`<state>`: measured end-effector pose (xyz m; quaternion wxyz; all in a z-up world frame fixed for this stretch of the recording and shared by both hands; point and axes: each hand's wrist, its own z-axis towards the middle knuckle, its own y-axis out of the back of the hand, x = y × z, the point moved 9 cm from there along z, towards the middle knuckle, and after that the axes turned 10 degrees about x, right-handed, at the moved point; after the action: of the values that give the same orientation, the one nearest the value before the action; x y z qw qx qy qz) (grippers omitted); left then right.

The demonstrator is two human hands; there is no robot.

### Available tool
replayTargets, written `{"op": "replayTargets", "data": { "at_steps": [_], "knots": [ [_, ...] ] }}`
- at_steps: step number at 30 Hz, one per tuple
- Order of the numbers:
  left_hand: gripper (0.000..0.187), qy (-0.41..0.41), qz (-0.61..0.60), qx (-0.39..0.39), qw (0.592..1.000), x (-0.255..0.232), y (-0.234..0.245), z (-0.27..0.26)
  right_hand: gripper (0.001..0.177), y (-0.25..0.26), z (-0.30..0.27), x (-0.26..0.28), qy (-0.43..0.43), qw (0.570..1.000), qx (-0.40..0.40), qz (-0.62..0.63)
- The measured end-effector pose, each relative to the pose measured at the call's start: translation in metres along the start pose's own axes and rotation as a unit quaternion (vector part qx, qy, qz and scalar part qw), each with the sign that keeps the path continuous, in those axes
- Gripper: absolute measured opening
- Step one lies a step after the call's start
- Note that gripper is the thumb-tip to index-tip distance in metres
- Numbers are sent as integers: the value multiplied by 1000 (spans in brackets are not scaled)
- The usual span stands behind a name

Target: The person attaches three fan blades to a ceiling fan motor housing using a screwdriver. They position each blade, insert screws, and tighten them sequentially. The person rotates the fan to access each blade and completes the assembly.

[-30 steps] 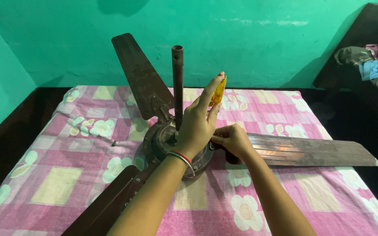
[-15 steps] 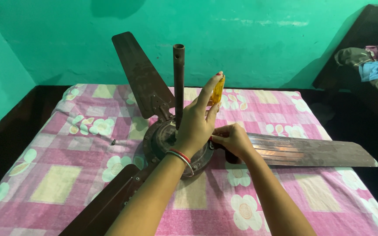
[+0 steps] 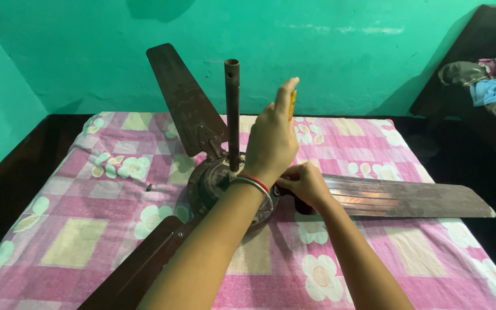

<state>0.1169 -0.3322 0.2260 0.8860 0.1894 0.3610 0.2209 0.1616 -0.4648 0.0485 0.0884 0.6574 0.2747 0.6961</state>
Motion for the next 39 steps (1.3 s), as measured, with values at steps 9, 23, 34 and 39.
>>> {"op": "replayTargets", "data": {
  "at_steps": [9,23,34,39],
  "knots": [
    [49,-58,-36,-57,996,-19,0,11,22,5,0,-2,7,998,-21,-56],
    [36,36,64,-52,996,-4,5,16,21,2,-3,5,8,999,-6,-50],
    [46,47,115,16,992,2,-1,20,22,-1,-3,5,14,1000,1,3],
    [53,-36,45,-51,997,-11,11,19,22,-4,-2,5,25,999,15,36]
  ]
}}
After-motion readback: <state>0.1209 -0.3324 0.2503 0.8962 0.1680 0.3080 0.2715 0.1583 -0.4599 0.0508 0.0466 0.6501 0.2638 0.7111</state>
